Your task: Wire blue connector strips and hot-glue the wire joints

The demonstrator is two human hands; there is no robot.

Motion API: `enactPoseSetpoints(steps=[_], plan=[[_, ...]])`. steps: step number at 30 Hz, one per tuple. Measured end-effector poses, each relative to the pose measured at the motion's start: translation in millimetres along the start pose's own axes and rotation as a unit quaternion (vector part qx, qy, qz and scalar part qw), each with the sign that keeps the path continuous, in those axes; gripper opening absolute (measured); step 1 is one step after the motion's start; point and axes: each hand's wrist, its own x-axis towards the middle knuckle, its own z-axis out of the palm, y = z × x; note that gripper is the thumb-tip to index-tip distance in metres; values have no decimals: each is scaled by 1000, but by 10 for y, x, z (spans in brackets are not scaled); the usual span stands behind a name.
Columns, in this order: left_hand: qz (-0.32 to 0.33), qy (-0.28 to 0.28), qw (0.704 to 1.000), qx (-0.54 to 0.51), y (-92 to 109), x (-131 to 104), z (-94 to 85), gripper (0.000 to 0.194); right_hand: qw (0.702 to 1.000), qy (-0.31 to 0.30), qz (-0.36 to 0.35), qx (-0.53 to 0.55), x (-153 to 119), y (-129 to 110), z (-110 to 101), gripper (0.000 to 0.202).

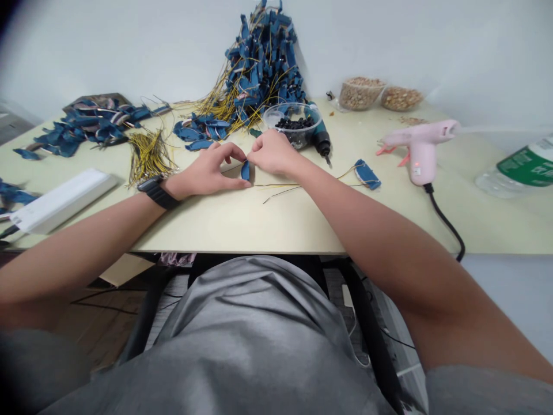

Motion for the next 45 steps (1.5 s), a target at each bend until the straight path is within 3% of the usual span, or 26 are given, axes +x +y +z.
enactPoseSetpoints(steps=[9,20,34,45], plan=[[9,2,1000,-1,-19,1,12,73,999,-10,-9,43,-4,109,-3,23],[6,0,1000,-4,-4,3,1,78,1000,-8,-10,11,5,164,-26,19],[5,5,1000,-2,-23,-2,11,77,981,-9,-127,-149,-60,131,-73,21],[7,5,1000,-5,-26,5,21,77,978,3,-162,-134,-49,211,-58,16]])
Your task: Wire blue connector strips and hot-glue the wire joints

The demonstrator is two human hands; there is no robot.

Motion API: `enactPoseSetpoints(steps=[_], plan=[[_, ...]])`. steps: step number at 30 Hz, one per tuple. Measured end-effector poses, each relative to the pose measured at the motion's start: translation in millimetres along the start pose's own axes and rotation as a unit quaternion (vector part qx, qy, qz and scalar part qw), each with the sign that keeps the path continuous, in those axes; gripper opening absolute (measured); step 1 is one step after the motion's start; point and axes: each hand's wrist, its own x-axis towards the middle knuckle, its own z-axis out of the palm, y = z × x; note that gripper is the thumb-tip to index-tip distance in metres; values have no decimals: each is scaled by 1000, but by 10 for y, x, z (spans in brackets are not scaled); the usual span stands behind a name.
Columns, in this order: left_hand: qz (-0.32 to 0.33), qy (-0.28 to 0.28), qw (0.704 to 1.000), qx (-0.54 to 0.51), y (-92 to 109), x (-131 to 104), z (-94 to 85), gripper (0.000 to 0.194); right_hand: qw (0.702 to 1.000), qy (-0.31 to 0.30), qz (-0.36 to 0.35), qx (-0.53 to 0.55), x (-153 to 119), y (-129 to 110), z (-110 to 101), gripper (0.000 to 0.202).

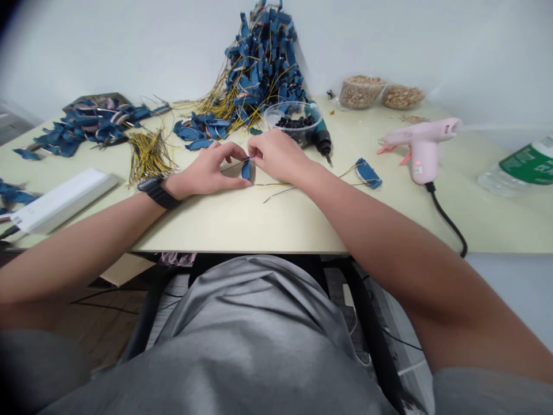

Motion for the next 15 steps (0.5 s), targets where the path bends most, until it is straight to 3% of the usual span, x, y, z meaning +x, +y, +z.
enactPoseSetpoints(steps=[15], plan=[[5,-1,1000,12,18,-12,-14,80,998,-2,-2,-61,-18,-63,1,18]])
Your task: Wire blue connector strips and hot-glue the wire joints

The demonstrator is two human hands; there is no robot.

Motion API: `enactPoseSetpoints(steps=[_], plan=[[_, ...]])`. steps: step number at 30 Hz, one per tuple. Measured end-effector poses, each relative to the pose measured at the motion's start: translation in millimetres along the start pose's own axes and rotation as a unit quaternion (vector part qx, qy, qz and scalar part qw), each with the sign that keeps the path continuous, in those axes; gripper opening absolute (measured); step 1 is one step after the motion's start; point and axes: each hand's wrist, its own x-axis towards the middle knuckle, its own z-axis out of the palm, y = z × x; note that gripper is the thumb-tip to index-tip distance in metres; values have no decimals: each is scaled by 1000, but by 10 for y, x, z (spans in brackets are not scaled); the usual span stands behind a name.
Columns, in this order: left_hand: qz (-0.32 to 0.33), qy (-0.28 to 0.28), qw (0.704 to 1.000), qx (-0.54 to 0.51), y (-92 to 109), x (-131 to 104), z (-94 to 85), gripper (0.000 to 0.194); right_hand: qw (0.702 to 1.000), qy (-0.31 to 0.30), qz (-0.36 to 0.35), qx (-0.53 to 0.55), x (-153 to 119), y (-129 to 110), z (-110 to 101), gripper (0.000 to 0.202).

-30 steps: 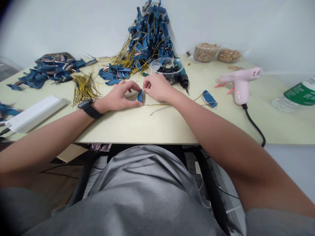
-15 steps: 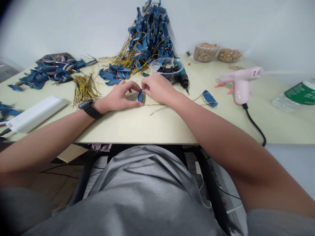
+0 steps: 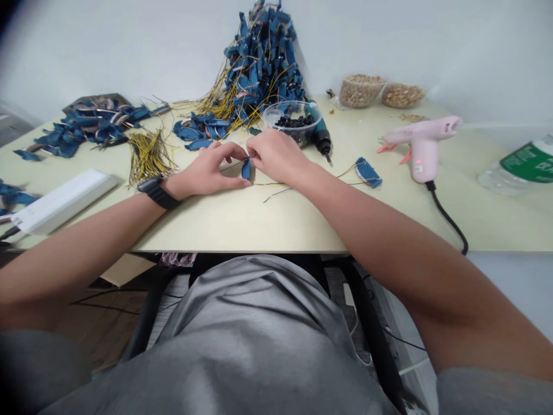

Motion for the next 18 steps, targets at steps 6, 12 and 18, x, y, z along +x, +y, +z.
enactPoseSetpoints(steps=[6,12,18], plan=[[-3,-3,1000,6,18,-15,-21,78,1000,10,-9,-12,3,5,35,16],[0,-6,1000,21,40,-16,-34,74,999,10,-15,-28,2,-1,57,16],[-3,-11,1000,18,35,-7,-32,69,1000,3,-5,-2,10,23,69,18]])
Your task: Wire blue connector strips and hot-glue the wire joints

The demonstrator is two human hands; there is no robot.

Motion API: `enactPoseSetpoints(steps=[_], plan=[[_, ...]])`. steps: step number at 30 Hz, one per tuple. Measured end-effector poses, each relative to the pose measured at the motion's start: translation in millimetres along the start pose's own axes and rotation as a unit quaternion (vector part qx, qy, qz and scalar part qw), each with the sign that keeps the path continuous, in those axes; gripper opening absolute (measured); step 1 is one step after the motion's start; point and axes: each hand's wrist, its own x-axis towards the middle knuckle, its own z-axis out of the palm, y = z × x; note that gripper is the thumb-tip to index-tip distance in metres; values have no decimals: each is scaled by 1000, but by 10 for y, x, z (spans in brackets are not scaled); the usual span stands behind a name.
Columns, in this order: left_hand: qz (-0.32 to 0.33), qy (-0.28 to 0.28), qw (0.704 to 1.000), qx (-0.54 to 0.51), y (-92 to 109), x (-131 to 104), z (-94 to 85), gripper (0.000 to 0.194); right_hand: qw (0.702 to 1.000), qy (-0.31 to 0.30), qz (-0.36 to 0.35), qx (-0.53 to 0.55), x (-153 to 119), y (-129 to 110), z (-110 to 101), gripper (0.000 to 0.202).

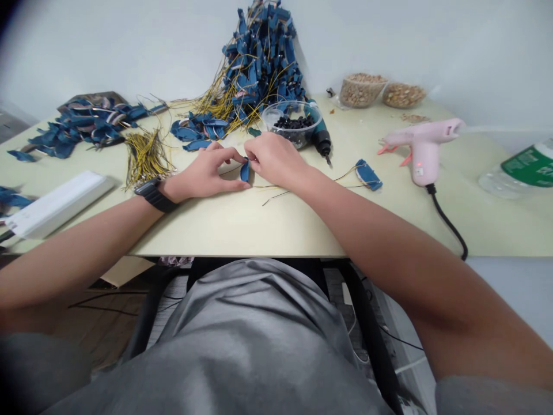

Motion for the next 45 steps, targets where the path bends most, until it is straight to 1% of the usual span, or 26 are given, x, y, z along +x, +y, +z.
enactPoseSetpoints(steps=[5,9,12,16,20,23,26,29,33,39,45], plan=[[-8,-12,1000,-22,24,-10,-10,71,999,-8,16,35,-41,11,-24,18],[-22,-39,998,-42,60,-22,-41,68,998,-27,18,54,-94,-3,-39,23],[-40,-62,995,-64,87,-26,-65,70,997,-43,24,64,-130,-21,-32,26],[-39,-86,992,-78,108,-33,-72,65,995,-37,21,91,-180,-21,-18,28],[-35,-92,991,-92,114,-54,-59,62,994,-33,8,108,-224,-7,-43,30],[-43,-98,988,-112,115,-68,-54,60,992,-43,21,115,-241,-4,-66,30],[-45,-100,986,-123,115,-77,-52,57,991,-46,29,121,-248,-1,-63,25],[-40,-99,988,-116,112,-78,-49,59,993,-34,14,108,-252,13,-53,24],[-35,-107,988,-108,112,-63,-53,62,995,-22,-29,97,-254,61,-49,24],[-33,-116,988,-98,100,-28,-55,65,995,19,-37,91,-241,155,2,22],[-28,-97,991,-85,57,-7,-43,67,995,-12,-74,69,-181,222,-27,24]])
